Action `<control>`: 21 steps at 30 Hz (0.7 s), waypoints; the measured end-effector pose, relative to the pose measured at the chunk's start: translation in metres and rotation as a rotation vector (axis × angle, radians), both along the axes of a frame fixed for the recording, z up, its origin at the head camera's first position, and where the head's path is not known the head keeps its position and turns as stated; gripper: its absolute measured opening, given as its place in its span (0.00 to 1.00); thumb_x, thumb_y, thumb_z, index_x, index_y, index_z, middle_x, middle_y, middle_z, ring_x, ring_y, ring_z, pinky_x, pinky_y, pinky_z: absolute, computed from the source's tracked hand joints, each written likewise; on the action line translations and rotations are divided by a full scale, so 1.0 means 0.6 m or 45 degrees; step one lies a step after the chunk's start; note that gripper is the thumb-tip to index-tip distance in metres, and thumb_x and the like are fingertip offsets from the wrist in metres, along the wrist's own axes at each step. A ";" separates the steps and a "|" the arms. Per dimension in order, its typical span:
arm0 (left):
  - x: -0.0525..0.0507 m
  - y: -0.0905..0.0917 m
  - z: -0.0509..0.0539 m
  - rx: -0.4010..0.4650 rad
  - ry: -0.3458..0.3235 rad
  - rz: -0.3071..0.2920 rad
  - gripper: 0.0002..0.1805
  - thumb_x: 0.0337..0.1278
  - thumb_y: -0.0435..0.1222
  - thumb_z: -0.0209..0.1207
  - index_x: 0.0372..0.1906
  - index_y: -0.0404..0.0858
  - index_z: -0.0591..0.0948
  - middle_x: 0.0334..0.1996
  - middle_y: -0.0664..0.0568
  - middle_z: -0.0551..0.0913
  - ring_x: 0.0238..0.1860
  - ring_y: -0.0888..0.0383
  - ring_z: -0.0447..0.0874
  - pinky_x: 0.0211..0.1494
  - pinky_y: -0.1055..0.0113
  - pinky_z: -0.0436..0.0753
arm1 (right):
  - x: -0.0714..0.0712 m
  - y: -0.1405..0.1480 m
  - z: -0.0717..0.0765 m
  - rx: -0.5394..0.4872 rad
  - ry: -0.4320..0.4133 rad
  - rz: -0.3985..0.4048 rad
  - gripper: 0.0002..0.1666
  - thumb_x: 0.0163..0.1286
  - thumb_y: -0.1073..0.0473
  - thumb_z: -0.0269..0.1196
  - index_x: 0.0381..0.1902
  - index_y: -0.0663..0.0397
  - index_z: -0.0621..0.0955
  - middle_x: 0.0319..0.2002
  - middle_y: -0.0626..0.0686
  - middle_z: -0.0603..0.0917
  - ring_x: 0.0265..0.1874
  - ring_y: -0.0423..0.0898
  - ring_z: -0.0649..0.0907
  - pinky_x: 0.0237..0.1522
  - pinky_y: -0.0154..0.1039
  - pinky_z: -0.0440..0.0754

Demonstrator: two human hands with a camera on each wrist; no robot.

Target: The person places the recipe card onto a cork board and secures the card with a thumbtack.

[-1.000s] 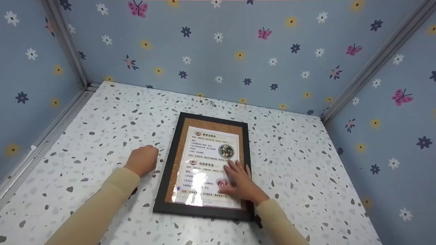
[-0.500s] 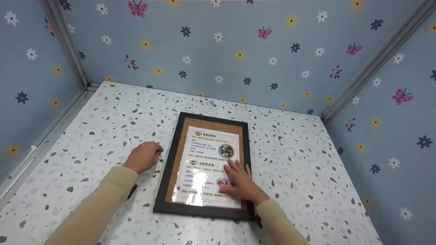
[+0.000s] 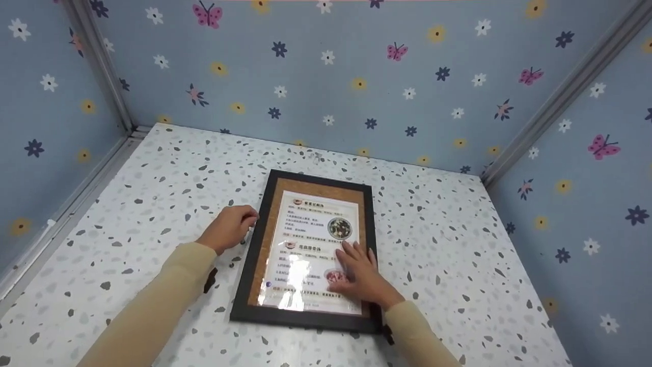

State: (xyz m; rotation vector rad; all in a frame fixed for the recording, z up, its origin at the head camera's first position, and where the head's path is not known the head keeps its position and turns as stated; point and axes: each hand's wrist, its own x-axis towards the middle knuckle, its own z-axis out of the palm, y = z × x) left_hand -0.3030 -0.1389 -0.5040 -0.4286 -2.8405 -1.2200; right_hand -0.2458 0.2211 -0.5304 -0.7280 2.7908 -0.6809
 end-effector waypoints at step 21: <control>-0.082 0.062 -0.008 0.195 -0.233 0.044 0.09 0.68 0.32 0.58 0.44 0.31 0.84 0.34 0.43 0.83 0.30 0.52 0.83 0.32 0.61 0.83 | -0.002 0.000 0.000 -0.003 0.006 -0.013 0.59 0.55 0.29 0.67 0.75 0.53 0.63 0.78 0.56 0.52 0.76 0.58 0.45 0.70 0.62 0.32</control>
